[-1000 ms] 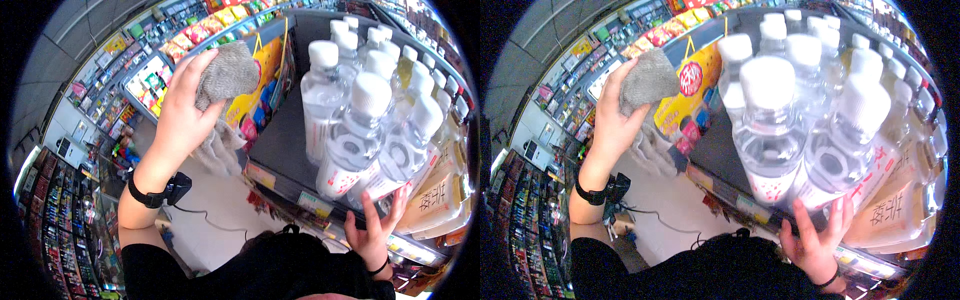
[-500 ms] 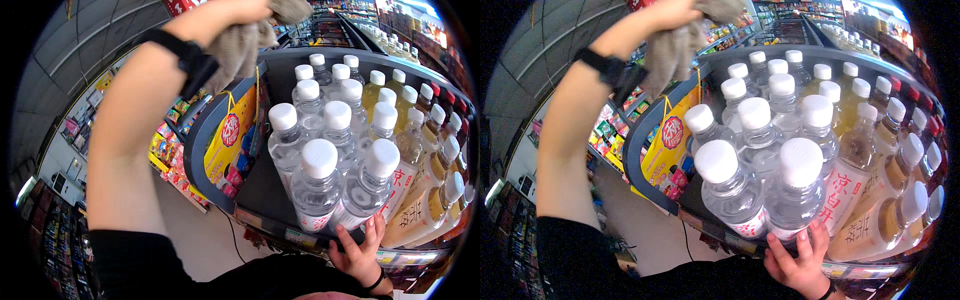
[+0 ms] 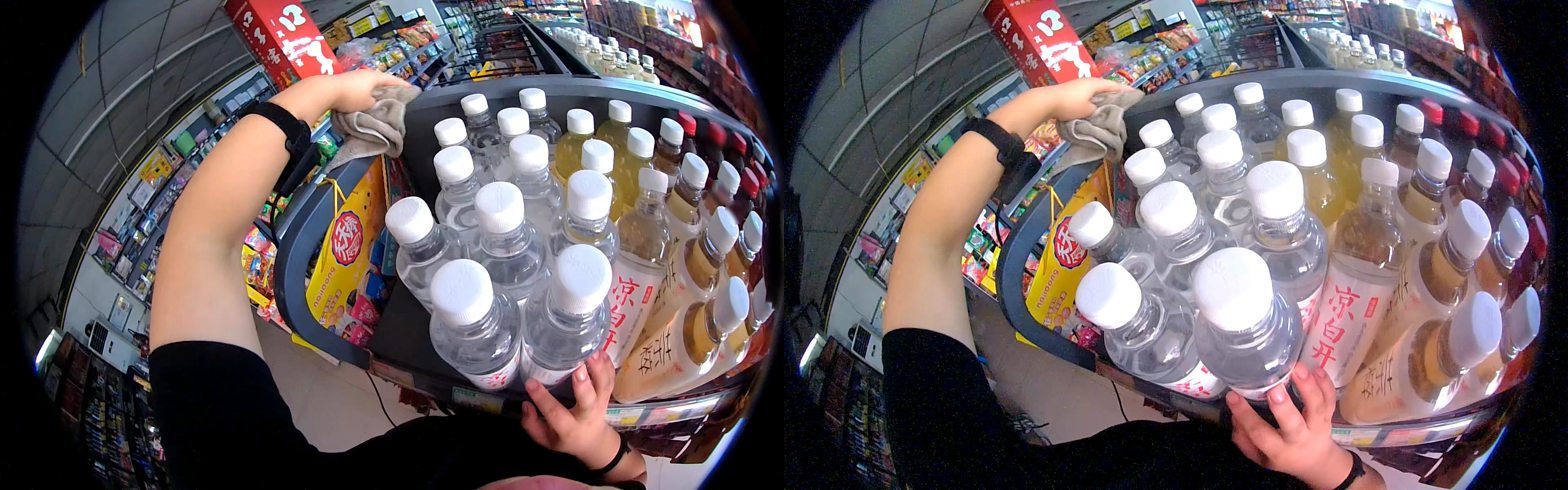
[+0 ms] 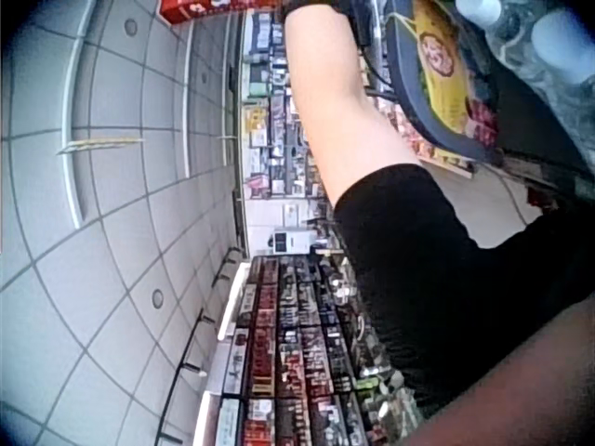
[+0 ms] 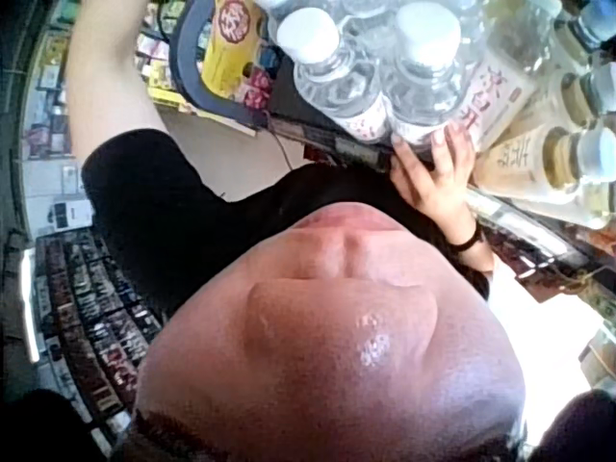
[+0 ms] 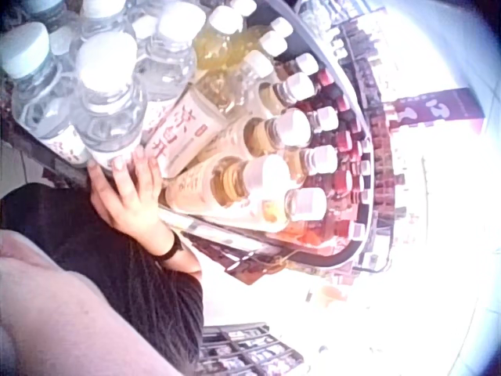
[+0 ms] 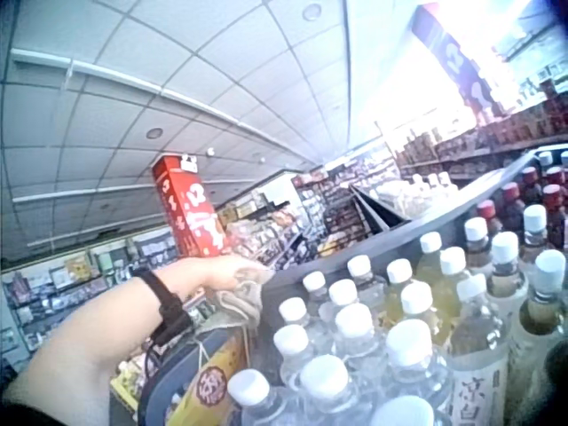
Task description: The person wipes several bottles of water and tea with a cloth and places them back onto a supermarket shelf.
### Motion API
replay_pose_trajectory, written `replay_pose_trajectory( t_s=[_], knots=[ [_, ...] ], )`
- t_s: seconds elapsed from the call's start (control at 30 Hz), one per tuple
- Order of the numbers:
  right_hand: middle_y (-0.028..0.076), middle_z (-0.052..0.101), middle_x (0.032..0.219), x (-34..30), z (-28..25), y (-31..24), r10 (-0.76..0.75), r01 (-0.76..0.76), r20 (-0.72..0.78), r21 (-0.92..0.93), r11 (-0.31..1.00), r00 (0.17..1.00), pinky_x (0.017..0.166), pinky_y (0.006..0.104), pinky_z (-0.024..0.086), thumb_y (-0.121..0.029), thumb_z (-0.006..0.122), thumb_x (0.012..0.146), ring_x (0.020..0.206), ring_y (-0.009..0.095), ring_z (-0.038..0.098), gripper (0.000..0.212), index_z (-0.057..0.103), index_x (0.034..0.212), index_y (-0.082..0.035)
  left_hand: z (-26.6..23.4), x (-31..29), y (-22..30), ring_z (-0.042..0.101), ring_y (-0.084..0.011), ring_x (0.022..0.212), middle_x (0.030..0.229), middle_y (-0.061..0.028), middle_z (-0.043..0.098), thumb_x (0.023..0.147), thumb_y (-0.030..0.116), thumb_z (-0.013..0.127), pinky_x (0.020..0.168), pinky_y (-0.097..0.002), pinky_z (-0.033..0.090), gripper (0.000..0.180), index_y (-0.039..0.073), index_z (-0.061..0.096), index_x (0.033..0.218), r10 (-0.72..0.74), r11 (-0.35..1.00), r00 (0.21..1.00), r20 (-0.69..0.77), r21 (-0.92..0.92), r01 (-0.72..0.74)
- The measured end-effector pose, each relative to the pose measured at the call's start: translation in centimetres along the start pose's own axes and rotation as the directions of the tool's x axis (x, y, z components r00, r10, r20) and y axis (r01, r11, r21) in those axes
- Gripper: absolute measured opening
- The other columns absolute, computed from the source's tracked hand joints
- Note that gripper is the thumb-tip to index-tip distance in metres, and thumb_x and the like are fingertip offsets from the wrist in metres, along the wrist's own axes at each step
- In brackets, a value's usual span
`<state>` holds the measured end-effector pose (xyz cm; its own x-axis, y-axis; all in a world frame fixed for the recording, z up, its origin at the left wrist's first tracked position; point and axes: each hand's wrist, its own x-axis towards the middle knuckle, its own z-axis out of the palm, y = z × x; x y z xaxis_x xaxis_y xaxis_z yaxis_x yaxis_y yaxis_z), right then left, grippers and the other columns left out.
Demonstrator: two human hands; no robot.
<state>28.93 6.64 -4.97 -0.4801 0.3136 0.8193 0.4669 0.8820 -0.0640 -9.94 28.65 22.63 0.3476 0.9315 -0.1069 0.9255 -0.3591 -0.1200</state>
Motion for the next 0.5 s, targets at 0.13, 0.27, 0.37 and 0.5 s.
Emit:
replay_pose_trajectory(
  t_s=[0.13, 0.27, 0.37, 0.5],
  knots=[
    [0.011, 0.026, 0.138, 0.4, 0.1, 0.0, 0.019, -0.019, 0.004, -0.023, 1.000, 1.000, 0.092, 0.0510, 0.032, -0.024, 0.067, 0.063, 0.117, 0.039, 0.036, 0.040, 0.064, 0.103, -0.023, -0.4, -0.2, -0.8, 0.048, -0.0199, 0.112, 0.120, -0.0105, 0.053, 0.064, -0.014, 0.041, 0.095, -0.0288, 0.036, 0.067, 0.012, 0.048, 0.125, -0.154, 0.985, 0.986, 0.062, -0.070, 0.158],
    [0.011, 0.028, 0.136, 0.8, 0.5, 0.1, 0.007, -0.007, -0.015, -0.017, 1.000, 1.000, 0.089, 0.0516, 0.034, -0.024, 0.068, 0.061, 0.115, 0.040, 0.038, 0.043, 0.064, 0.104, -0.023, -1.9, -0.1, 0.9, 0.047, -0.0212, 0.114, 0.119, -0.0107, 0.053, 0.061, -0.014, 0.041, 0.098, -0.0311, 0.035, 0.062, 0.008, 0.054, 0.118, 0.114, 0.990, 0.985, -0.129, -0.073, -0.124],
    [0.013, 0.030, 0.134, 0.8, 0.3, -0.2, 0.001, -0.002, -0.032, -0.031, 1.000, 0.999, 0.089, 0.0525, 0.035, -0.021, 0.069, 0.060, 0.115, 0.040, 0.038, 0.045, 0.063, 0.105, -0.021, -5.2, -1.3, -0.5, 0.048, -0.0201, 0.113, 0.119, -0.0089, 0.053, 0.061, -0.016, 0.039, 0.100, -0.0293, 0.035, 0.063, 0.006, 0.052, 0.118, 0.076, 0.982, 0.927, -0.369, -0.131, -0.133],
    [0.015, 0.030, 0.136, 0.7, 0.8, 0.1, 0.031, -0.031, -0.030, 0.002, 1.000, 0.999, 0.092, 0.0530, 0.034, -0.015, 0.067, 0.061, 0.118, 0.043, 0.036, 0.044, 0.064, 0.105, -0.018, -10.2, -9.2, 0.7, 0.057, -0.0221, 0.098, 0.103, -0.0147, 0.059, 0.063, -0.016, 0.040, 0.085, -0.0338, 0.046, 0.051, 0.000, 0.052, 0.110, 0.079, 0.931, 0.752, -0.655, -0.222, -0.291]
  ],
)
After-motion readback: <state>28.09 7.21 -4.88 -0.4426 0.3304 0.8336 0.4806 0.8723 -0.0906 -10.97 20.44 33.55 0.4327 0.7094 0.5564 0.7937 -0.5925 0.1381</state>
